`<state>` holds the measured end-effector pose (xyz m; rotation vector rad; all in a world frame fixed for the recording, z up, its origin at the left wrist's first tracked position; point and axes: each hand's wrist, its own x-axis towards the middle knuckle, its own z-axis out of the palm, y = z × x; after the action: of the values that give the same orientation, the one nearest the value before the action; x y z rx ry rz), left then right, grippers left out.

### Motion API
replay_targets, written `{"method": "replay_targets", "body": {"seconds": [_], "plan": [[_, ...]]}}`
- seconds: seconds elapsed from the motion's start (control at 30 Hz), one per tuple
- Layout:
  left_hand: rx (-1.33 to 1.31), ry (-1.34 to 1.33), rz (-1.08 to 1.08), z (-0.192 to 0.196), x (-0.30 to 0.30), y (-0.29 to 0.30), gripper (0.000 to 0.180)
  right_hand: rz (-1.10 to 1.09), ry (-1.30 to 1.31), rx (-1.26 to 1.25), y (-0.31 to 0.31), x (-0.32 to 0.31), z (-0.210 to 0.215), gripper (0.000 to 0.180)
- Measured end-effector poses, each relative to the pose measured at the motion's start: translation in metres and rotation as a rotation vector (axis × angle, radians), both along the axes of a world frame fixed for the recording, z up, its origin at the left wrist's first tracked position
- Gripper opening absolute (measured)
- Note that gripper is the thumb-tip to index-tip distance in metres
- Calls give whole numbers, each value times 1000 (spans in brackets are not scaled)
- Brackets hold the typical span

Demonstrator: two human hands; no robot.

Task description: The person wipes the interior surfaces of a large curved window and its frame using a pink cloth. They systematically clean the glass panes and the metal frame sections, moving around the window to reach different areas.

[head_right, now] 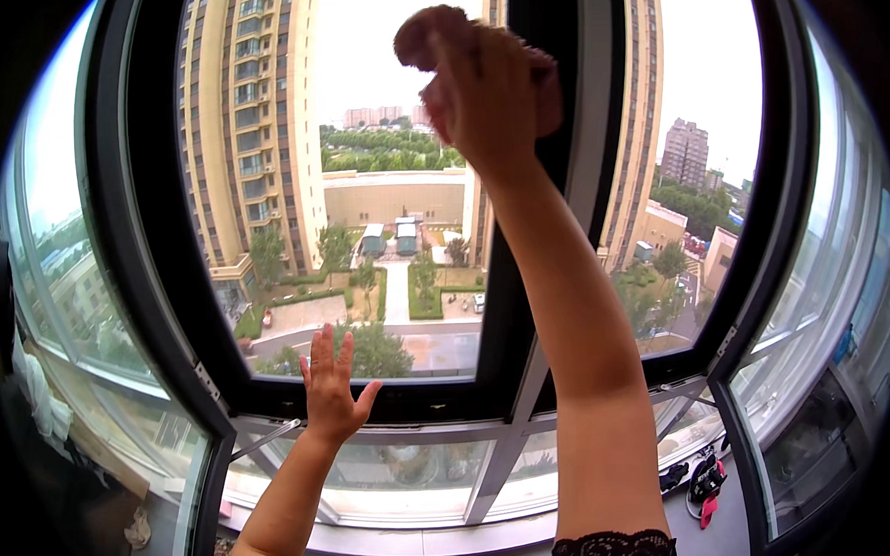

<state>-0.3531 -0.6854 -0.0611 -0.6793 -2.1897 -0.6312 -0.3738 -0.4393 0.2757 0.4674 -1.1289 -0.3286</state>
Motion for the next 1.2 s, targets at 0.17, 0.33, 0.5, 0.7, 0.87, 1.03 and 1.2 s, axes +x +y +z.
{"method": "replay_targets", "body": {"seconds": [0.17,0.33,0.5,0.7,0.87,1.03,1.2], "plan": [[-63,-68,-55,-29,2,53,87,72,-232,-278,21,-15,-45,49],[-125,-185,-107,-65,11,85,85,341,-501,-360,11,-5,-252,43],[-224,-200,-85,-79,0,71,86,80,-402,-376,8,29,-235,37],[-255,-203,-81,-79,-1,61,84,271,-111,-308,21,-6,30,58],[-380,-232,-105,-70,-1,58,82,209,-28,-435,21,-23,59,74],[-346,-298,-32,-83,-2,15,84,121,-227,-378,-35,-25,-139,45],[-201,-222,103,-87,-23,-31,84,374,-537,-213,-84,-5,-287,31]]}}
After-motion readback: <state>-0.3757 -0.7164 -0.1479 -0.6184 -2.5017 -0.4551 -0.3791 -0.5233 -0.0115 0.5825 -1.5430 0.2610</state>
